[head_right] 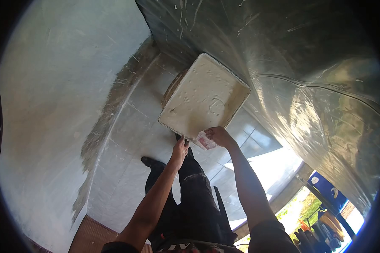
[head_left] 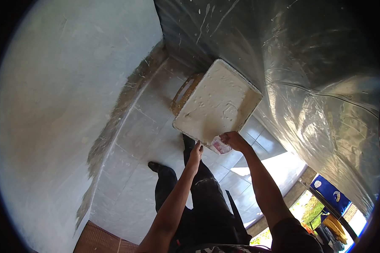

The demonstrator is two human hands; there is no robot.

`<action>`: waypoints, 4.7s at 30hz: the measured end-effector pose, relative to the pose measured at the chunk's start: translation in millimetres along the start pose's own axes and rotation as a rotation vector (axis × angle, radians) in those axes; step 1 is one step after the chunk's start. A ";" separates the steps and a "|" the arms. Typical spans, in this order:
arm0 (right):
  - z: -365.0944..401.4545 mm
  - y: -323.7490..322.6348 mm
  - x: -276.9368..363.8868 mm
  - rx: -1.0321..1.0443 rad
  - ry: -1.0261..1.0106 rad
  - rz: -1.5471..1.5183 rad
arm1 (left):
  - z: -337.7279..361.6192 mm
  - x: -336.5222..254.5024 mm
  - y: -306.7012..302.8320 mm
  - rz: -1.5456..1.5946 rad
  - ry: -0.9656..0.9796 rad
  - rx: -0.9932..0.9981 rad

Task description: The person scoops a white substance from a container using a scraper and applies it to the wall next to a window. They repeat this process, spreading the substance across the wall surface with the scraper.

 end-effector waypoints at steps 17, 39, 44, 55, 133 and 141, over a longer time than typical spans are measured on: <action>93.1 6.3 191.3 0.169 -0.476 -1.419 | 279.3 -225.2 -61.0 -1.403 1.104 -0.870; 121.9 175.4 740.9 -1.138 -1.799 -0.191 | 566.0 -370.8 -181.2 -2.386 1.514 -1.854; 140.3 185.7 700.2 -0.981 -1.859 -0.149 | 566.5 -369.0 -180.3 -2.378 1.546 -1.826; 131.5 206.6 719.1 -0.930 -1.825 -0.123 | 564.9 -369.8 -180.1 -2.320 1.587 -1.836; 77.8 86.1 765.8 -1.040 -1.665 -0.542 | 561.2 -370.6 -180.2 -2.314 1.560 -1.889; 150.5 30.7 776.2 -0.992 -1.784 -0.605 | 562.4 -370.4 -178.4 -2.334 1.538 -1.885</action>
Point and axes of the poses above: each hand's wrist, its own z-axis away from the middle knuckle, its own y-axis out of the palm, x = y × z, the point moved 2 cm from there along -z, towards the middle knuckle, and after that the axes turned 12 degrees about -z, right-handed, at the moved point
